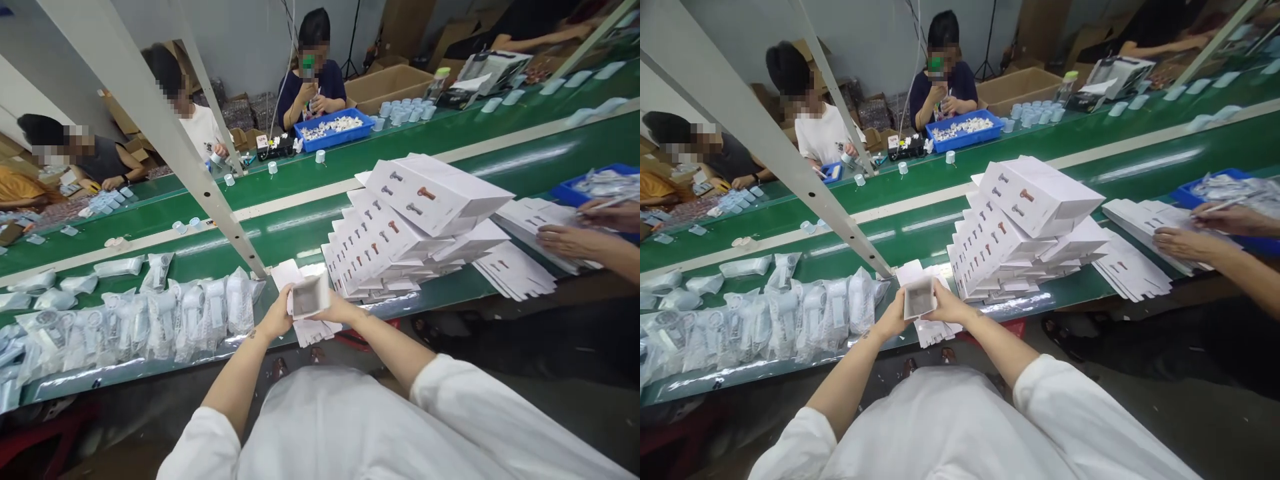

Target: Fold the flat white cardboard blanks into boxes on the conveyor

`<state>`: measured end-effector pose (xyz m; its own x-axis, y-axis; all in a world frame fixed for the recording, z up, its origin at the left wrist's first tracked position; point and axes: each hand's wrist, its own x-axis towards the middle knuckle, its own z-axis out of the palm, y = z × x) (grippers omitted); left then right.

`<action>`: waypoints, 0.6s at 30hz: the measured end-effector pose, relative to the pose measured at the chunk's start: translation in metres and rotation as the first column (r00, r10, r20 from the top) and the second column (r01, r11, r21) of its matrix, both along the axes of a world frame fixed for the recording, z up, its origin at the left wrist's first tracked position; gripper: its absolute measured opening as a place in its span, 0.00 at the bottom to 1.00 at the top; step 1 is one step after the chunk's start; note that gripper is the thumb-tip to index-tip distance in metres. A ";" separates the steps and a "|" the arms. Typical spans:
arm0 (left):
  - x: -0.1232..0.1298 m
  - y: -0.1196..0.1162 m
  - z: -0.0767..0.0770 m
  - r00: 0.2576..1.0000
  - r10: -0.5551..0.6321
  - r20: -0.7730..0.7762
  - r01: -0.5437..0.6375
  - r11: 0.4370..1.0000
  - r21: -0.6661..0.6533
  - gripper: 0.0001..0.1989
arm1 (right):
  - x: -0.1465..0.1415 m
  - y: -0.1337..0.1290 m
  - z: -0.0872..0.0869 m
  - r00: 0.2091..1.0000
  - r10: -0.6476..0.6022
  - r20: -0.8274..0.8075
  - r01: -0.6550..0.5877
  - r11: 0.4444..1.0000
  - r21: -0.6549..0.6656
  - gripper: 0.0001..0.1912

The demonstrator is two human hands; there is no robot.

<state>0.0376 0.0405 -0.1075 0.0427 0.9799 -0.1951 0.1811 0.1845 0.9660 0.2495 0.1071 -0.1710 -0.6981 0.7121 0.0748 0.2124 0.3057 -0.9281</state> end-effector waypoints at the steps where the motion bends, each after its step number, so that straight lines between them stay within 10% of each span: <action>1: -0.003 -0.003 -0.001 0.999 0.033 -0.035 -0.033 0.999 -0.010 0.38 | -0.002 -0.001 -0.013 1.000 -0.005 0.015 0.005 1.000 -0.014 0.50; 5: -0.009 -0.008 0.031 0.998 0.050 -0.039 -0.051 0.998 -0.037 0.14 | -0.001 -0.009 -0.051 0.998 -0.029 0.053 0.034 0.996 -0.088 0.47; 10: 0.027 0.033 0.073 0.775 -0.489 -0.401 0.417 0.872 -0.257 0.09 | 0.000 -0.001 -0.063 0.999 0.025 0.029 -0.020 0.989 -0.147 0.54; 18: 0.053 0.074 0.047 0.676 -0.599 -0.429 0.486 0.800 -0.351 0.14 | -0.009 0.005 -0.065 0.995 0.095 0.011 -0.090 0.972 -0.215 0.62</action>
